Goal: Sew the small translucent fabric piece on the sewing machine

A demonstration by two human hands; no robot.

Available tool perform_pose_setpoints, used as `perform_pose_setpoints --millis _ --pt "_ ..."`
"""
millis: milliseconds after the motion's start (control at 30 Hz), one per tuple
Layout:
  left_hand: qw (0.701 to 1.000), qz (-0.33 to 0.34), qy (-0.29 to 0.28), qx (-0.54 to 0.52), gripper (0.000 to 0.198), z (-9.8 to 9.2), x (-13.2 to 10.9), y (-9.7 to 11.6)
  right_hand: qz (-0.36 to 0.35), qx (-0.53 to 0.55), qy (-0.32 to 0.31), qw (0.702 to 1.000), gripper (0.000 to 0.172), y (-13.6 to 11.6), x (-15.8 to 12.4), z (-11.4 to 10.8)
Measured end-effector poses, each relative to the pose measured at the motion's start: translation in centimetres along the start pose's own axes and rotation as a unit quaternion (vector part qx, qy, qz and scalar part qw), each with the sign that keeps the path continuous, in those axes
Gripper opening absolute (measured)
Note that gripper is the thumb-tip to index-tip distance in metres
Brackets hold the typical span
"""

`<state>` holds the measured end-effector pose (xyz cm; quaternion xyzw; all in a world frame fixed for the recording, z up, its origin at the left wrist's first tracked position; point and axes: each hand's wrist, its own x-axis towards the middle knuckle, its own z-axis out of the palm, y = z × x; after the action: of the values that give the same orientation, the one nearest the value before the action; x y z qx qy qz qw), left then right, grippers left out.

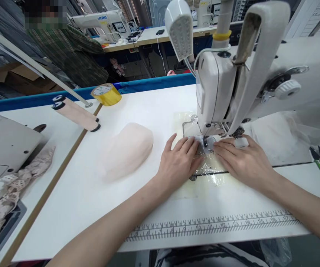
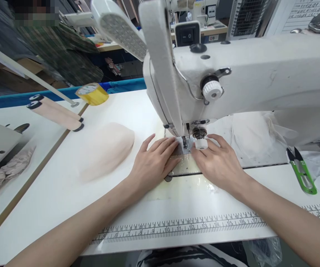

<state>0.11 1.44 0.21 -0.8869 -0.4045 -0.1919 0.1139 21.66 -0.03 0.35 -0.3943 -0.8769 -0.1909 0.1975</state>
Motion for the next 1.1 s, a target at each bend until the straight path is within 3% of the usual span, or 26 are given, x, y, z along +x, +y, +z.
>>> perform_pose_setpoints --millis 67,133,200,267,300,367,467,567,667,733,800,867,933,967,1033,1100 --pt "1.0 0.015 0.0 0.003 0.031 -0.6 -0.3 0.6 -0.001 0.037 0.003 0.999 0.03 -0.3 -0.1 -0.1" --pt "0.992 0.119 0.005 -0.038 0.026 -1.3 -0.8 1.3 -0.024 0.112 -0.013 0.993 0.034 -0.8 -0.1 -0.1" --pt "0.959 0.264 0.032 -0.095 0.027 -1.9 -1.4 1.9 -0.073 0.194 -0.035 0.978 0.033 -1.3 0.0 -0.1" --pt "0.938 0.313 0.082 -0.121 0.023 -2.2 -1.9 1.9 -0.115 0.254 -0.034 0.96 0.029 -1.6 0.0 -0.2" --pt "0.948 0.279 0.102 -0.116 0.019 -2.2 -2.0 1.8 -0.125 0.276 -0.023 0.953 0.026 -1.6 0.0 -0.2" --pt "0.982 0.137 0.092 -0.085 0.012 -2.2 -1.9 1.3 -0.126 0.311 -0.005 0.942 0.024 -1.3 0.0 -0.4" --pt "0.997 -0.045 -0.03 -0.049 0.023 -2.1 -1.3 0.6 -0.115 0.347 -0.016 0.931 0.028 -0.1 0.0 -0.8" --pt "0.987 -0.105 -0.099 -0.075 0.019 -1.8 -1.0 0.5 -0.099 0.353 -0.045 0.929 0.029 1.0 -0.1 -1.1" --pt "0.98 -0.12 -0.086 -0.133 0.007 -1.7 -0.9 0.8 -0.058 0.342 -0.042 0.937 0.028 0.9 -0.2 -1.5" --pt "0.973 -0.129 -0.058 -0.185 0.009 -1.7 -0.9 1.1 0.037 0.356 -0.022 0.933 0.024 0.2 0.0 -1.8" --pt "0.955 -0.146 -0.028 -0.256 0.008 -1.9 -0.9 1.5 0.168 0.41 -0.049 0.895 0.025 -0.7 0.3 -2.2" --pt "0.925 -0.168 -0.013 -0.339 0.005 -2.3 -0.8 1.8 0.263 0.489 -0.119 0.823 0.032 -1.4 0.6 -2.4" --pt "0.885 -0.209 -0.029 -0.415 0.005 -2.9 -0.6 1.9 0.303 0.552 -0.164 0.76 0.025 -1.7 0.8 -2.3" --pt "0.862 -0.234 -0.052 -0.447 0.006 -3.2 -0.5 1.9 0.311 0.569 -0.167 0.743 0.02 -1.7 0.9 -2.2" --pt "0.816 -0.278 -0.106 -0.495 0.008 -3.8 -0.3 1.8 0.31 0.572 -0.153 0.744 0.015 -1.6 0.9 -1.9" --pt "0.784 -0.29 -0.14 -0.531 0.007 -4.1 -0.1 1.6 0.289 0.548 -0.135 0.773 0.012 -1.5 0.7 -1.7"
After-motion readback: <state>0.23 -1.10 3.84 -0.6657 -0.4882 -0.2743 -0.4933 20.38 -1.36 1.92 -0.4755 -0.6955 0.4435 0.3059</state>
